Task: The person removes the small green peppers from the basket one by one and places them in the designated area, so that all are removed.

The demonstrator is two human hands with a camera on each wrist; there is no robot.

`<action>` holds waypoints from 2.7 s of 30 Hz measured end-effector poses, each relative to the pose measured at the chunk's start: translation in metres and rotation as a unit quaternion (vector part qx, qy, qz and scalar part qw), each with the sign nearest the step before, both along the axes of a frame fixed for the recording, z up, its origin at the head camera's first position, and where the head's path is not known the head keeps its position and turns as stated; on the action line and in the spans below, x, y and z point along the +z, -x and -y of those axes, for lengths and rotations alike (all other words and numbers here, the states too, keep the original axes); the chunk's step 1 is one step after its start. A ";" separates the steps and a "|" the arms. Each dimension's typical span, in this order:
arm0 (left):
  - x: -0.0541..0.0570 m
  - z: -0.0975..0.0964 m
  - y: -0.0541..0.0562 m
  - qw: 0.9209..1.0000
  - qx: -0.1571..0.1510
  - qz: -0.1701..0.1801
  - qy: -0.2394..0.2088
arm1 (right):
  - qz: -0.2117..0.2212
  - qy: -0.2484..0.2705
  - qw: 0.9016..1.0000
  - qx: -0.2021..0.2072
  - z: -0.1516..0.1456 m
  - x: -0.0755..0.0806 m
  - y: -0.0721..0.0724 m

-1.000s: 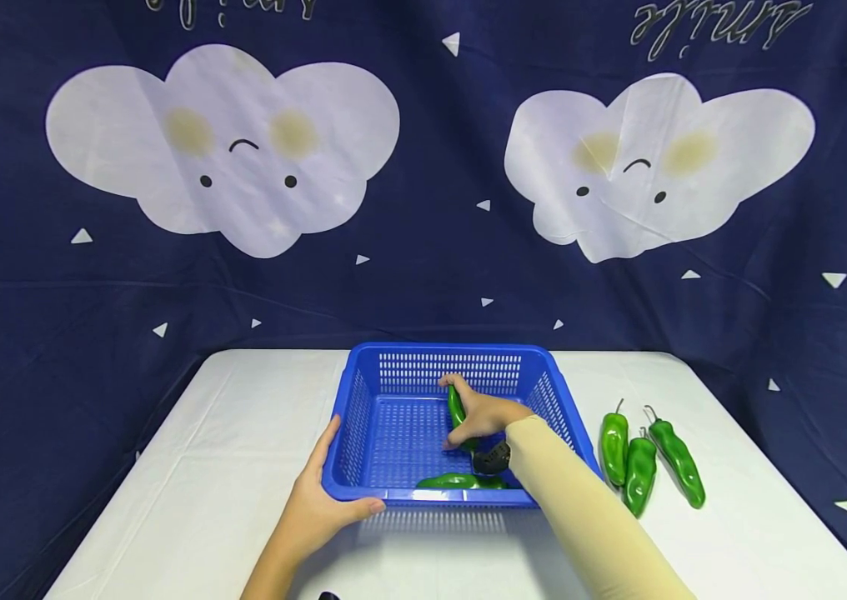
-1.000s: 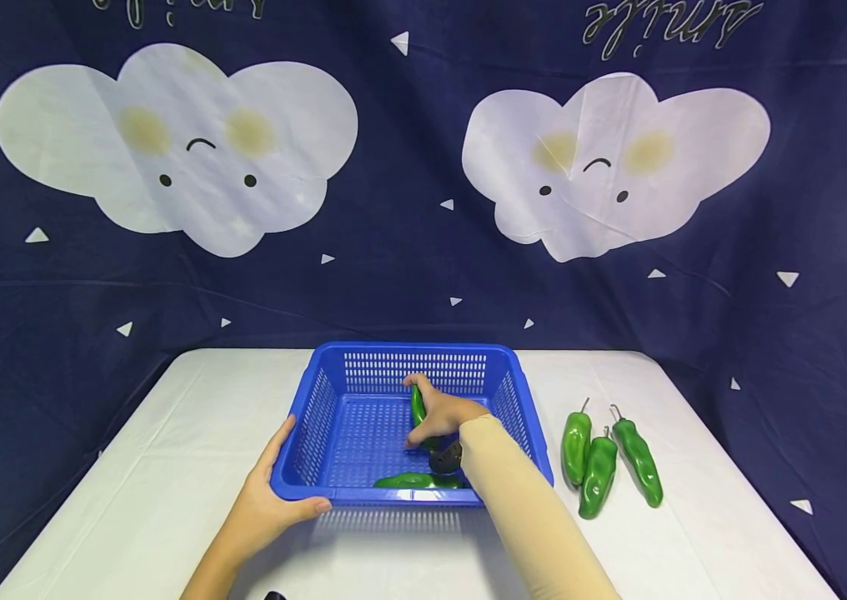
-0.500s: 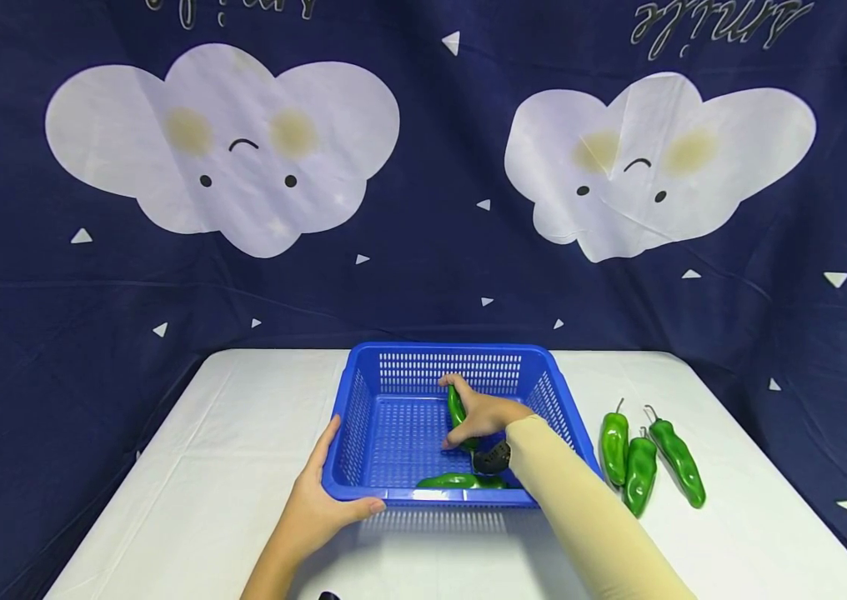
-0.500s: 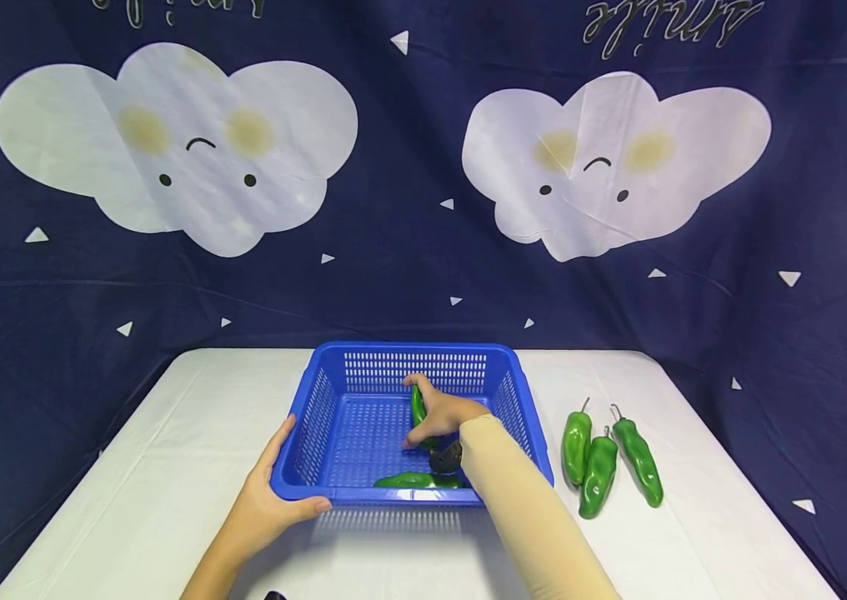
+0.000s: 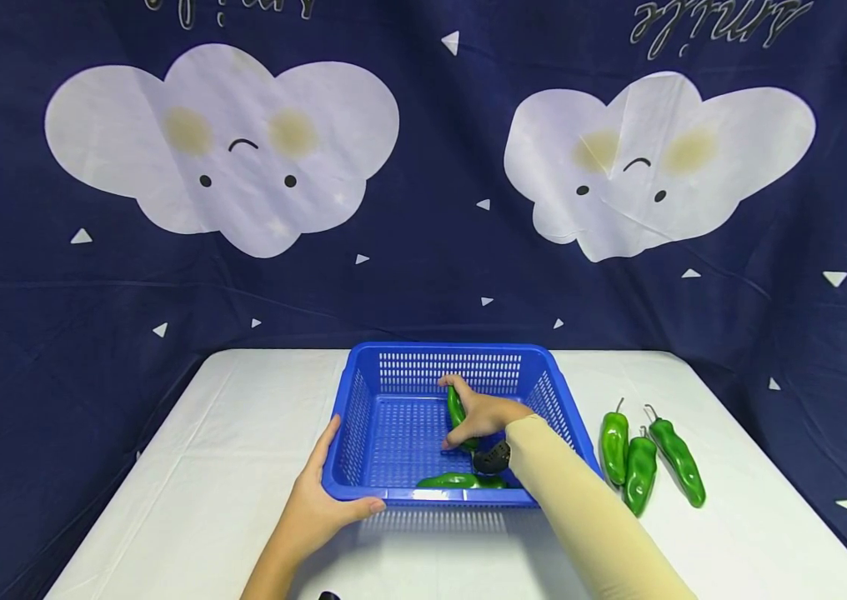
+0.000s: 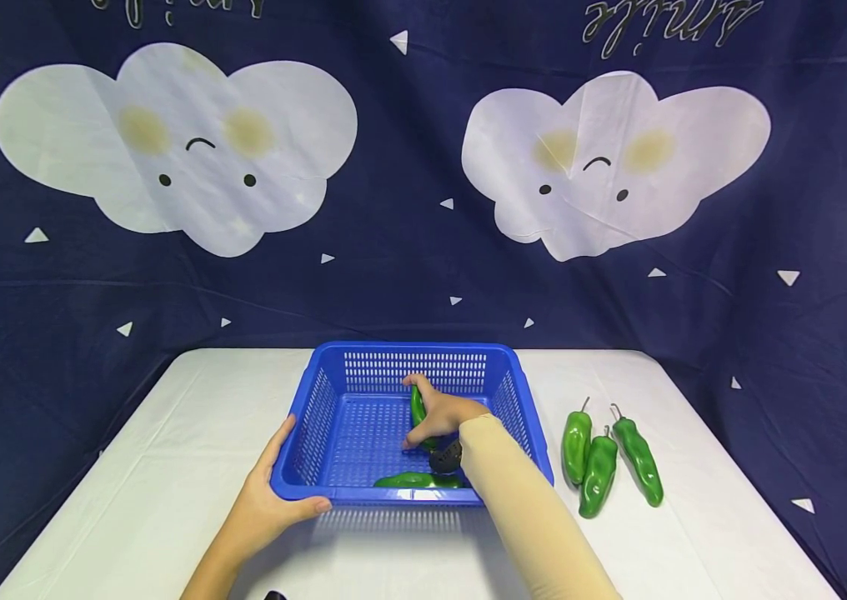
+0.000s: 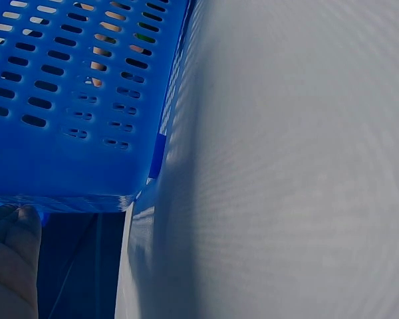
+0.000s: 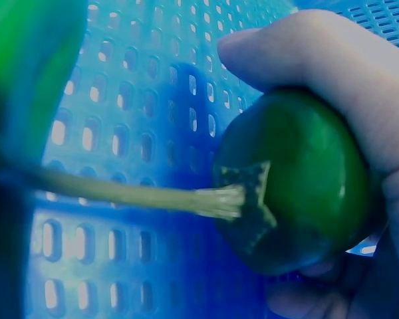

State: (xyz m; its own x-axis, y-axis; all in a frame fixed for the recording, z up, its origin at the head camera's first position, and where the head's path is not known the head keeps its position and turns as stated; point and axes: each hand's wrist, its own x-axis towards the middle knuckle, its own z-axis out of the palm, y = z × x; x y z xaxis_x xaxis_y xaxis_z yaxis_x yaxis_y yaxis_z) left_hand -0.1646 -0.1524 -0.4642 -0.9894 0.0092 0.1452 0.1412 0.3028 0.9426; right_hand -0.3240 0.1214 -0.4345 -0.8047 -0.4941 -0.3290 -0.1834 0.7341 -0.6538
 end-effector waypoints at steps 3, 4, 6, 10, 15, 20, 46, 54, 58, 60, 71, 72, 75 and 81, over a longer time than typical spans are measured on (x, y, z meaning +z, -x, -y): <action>0.000 0.000 0.000 1.000 -0.001 -0.001 -0.001 | 0.002 -0.003 1.000 -0.003 0.000 0.000 0.000; 0.000 0.000 0.000 1.000 -0.001 -0.001 -0.001 | 0.002 -0.004 1.000 -0.003 0.000 0.000 0.000; 0.000 0.001 0.000 1.000 -0.002 -0.002 -0.002 | 0.001 -0.005 1.000 -0.003 0.001 0.000 0.000; 0.000 0.001 0.000 1.000 -0.001 -0.003 -0.005 | -0.003 -0.007 1.000 -0.002 0.001 0.000 0.000; 0.000 0.000 0.000 1.000 -0.001 0.000 -0.007 | -0.001 -0.013 1.000 -0.002 0.001 0.000 0.000; 0.000 0.000 0.000 1.000 -0.003 -0.003 -0.009 | 0.000 -0.018 1.000 -0.001 0.001 0.000 0.001; -0.002 0.001 0.001 1.000 -0.003 -0.015 -0.002 | -0.090 0.054 0.992 0.068 -0.023 0.070 -0.029; -0.003 0.001 0.001 1.000 -0.003 -0.014 0.000 | -0.110 0.043 0.992 0.052 -0.068 0.094 -0.050; -0.002 0.001 0.000 1.000 -0.004 -0.010 -0.002 | -0.118 0.051 0.991 0.036 -0.095 0.095 -0.058; -0.002 0.001 0.000 1.000 -0.002 -0.008 -0.001 | -0.113 0.060 0.991 0.029 -0.110 0.094 -0.061; 0.000 0.001 0.000 1.000 -0.004 -0.009 -0.002 | -0.157 0.018 0.987 -0.028 -0.189 0.083 -0.085; 0.000 0.001 0.000 1.000 -0.005 -0.008 -0.003 | -0.152 0.019 0.988 -0.032 -0.195 0.081 -0.086; -0.001 0.001 0.000 1.000 -0.006 -0.007 -0.005 | -0.167 0.007 0.985 -0.036 -0.207 0.076 -0.089; -0.001 0.001 -0.001 1.000 -0.005 -0.007 -0.003 | -0.208 -0.025 0.977 -0.040 -0.221 0.061 -0.090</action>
State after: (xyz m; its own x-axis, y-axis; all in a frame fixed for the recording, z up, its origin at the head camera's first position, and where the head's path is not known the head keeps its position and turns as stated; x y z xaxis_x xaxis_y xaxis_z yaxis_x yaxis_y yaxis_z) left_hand -0.1640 -0.1534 -0.4654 -0.9870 0.0180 0.1598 0.1579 0.2963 0.9420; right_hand -0.2336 0.3427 -0.3730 -0.9090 -0.4167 0.0133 -0.3676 0.7859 -0.4972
